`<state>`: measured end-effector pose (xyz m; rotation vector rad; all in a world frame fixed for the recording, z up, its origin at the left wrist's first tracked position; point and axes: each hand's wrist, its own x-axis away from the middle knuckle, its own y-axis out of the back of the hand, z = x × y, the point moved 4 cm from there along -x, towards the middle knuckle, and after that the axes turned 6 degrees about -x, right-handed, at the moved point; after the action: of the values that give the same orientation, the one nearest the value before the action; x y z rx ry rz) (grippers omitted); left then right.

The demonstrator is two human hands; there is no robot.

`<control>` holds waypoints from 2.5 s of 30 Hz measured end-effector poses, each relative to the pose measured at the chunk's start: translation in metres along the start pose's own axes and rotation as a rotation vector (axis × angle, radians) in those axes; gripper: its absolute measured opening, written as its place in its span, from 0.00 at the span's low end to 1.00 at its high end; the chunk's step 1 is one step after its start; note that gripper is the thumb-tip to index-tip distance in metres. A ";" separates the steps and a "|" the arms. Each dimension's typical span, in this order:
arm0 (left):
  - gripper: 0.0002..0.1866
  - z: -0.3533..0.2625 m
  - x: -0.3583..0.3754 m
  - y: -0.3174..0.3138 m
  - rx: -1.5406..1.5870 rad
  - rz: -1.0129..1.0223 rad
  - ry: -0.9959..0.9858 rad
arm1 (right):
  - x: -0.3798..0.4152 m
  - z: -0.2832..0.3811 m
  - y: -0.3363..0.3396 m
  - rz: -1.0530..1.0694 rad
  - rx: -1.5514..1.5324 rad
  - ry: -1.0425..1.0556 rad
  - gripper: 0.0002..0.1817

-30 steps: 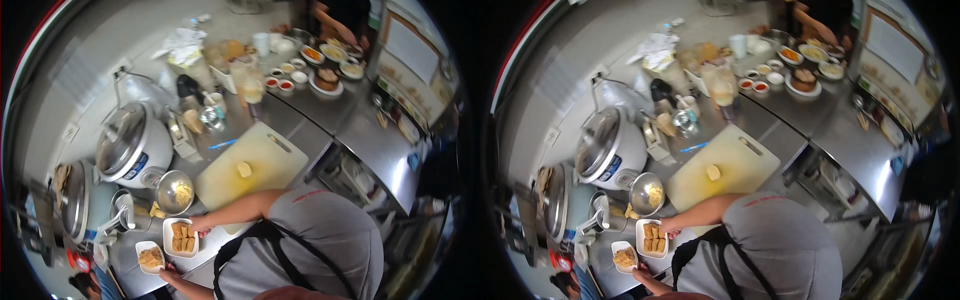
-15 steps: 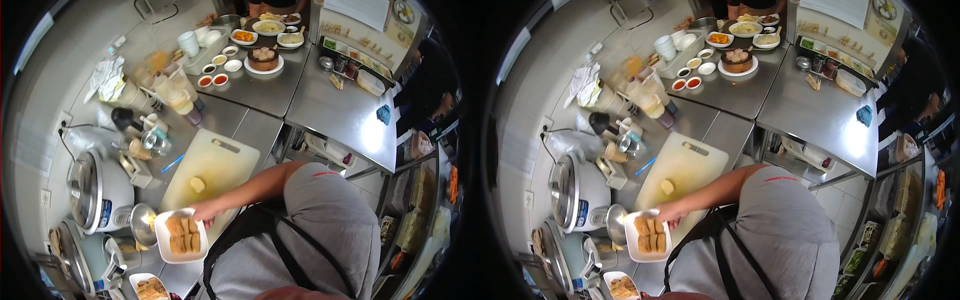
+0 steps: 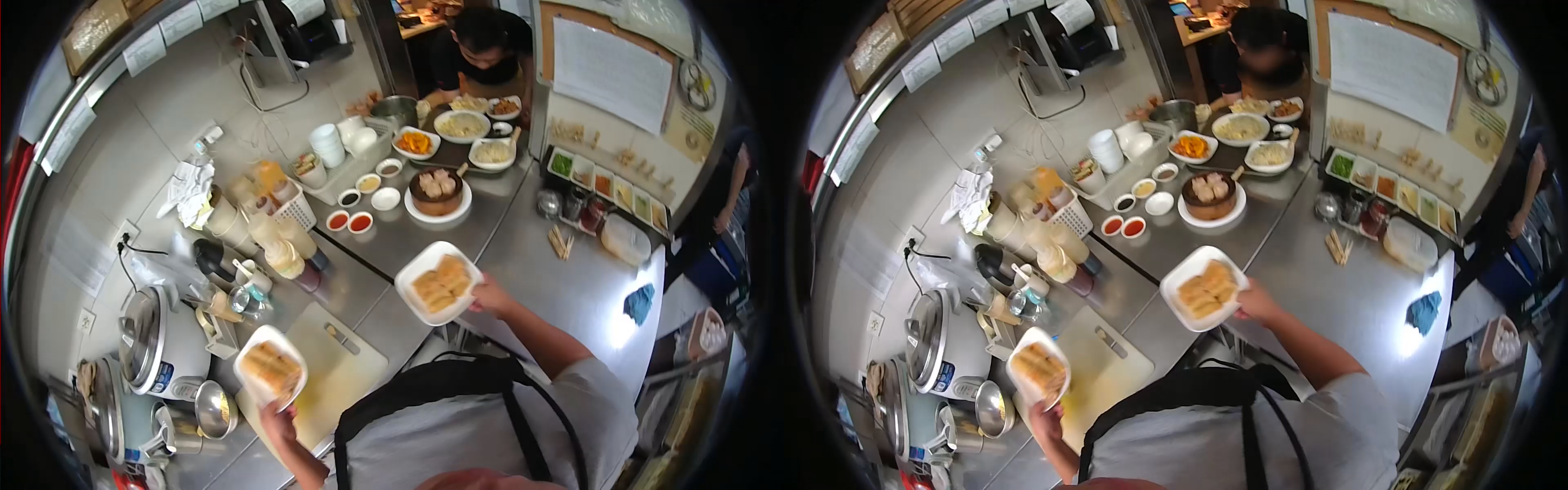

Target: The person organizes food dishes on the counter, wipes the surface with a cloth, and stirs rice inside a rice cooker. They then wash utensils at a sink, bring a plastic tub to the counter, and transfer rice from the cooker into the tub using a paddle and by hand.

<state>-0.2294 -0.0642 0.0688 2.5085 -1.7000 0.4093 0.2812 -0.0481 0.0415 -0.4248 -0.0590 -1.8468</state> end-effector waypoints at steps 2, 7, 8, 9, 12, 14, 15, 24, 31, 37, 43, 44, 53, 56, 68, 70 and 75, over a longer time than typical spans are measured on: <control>0.15 0.013 -0.014 -0.057 -0.012 0.160 0.025 | 0.002 0.001 0.041 -0.183 0.013 -0.081 0.16; 0.14 0.027 -0.010 -0.187 -0.034 0.477 0.094 | -0.006 0.003 0.099 -0.153 -0.018 -0.123 0.21; 0.14 0.028 -0.013 -0.201 -0.055 0.491 0.103 | -0.008 0.005 0.102 -0.112 -0.052 -0.094 0.21; 0.14 0.036 -0.018 -0.214 -0.096 0.522 0.130 | -0.003 -0.001 0.108 -0.097 -0.100 -0.080 0.21; 0.13 0.057 -0.034 -0.250 -0.205 0.612 0.161 | -0.037 -0.040 0.138 -0.016 0.176 -0.204 0.18; 0.14 0.075 -0.058 -0.257 -0.242 0.668 0.222 | -0.006 0.010 0.122 0.022 0.047 -0.244 0.18; 0.15 0.064 -0.051 -0.269 -0.259 0.657 0.138 | -0.006 0.023 0.131 0.077 0.268 -0.273 0.18; 0.17 0.059 -0.074 -0.297 -0.367 0.595 0.189 | -0.050 0.076 0.242 -0.683 1.218 0.028 0.13; 0.12 0.061 -0.091 -0.310 -0.368 0.879 0.173 | -0.087 0.042 0.266 -0.570 1.276 -0.087 0.10; 0.22 0.058 -0.077 -0.295 -0.452 0.648 0.393 | -0.092 0.050 0.291 -0.469 1.295 0.042 0.12; 0.19 0.055 -0.045 -0.265 -0.560 0.570 0.222 | -0.083 0.055 0.284 -0.413 1.227 0.000 0.14; 0.17 0.055 -0.039 -0.261 -0.560 0.611 0.232 | -0.087 0.052 0.288 -0.426 1.245 -0.031 0.14; 0.16 0.054 0.012 -0.284 -0.606 0.902 0.260 | -0.097 0.102 0.217 -0.440 0.323 0.440 0.17; 0.15 0.058 0.021 -0.303 -0.579 0.993 0.241 | -0.119 0.093 0.176 -0.304 0.170 0.541 0.15; 0.15 0.066 0.034 -0.304 -0.603 0.976 0.285 | -0.128 0.066 0.127 -0.314 0.453 0.494 0.12; 0.14 0.067 0.034 -0.304 -0.597 0.977 0.300 | -0.122 0.066 0.127 -0.303 0.377 0.522 0.14; 0.15 0.076 0.028 -0.304 -0.623 0.995 0.293 | -0.100 0.055 0.152 -0.370 0.424 0.400 0.12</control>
<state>0.0732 0.0094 0.0277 1.0252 -2.3325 0.2127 0.4623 0.0090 0.0344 0.2715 -0.2644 -2.1789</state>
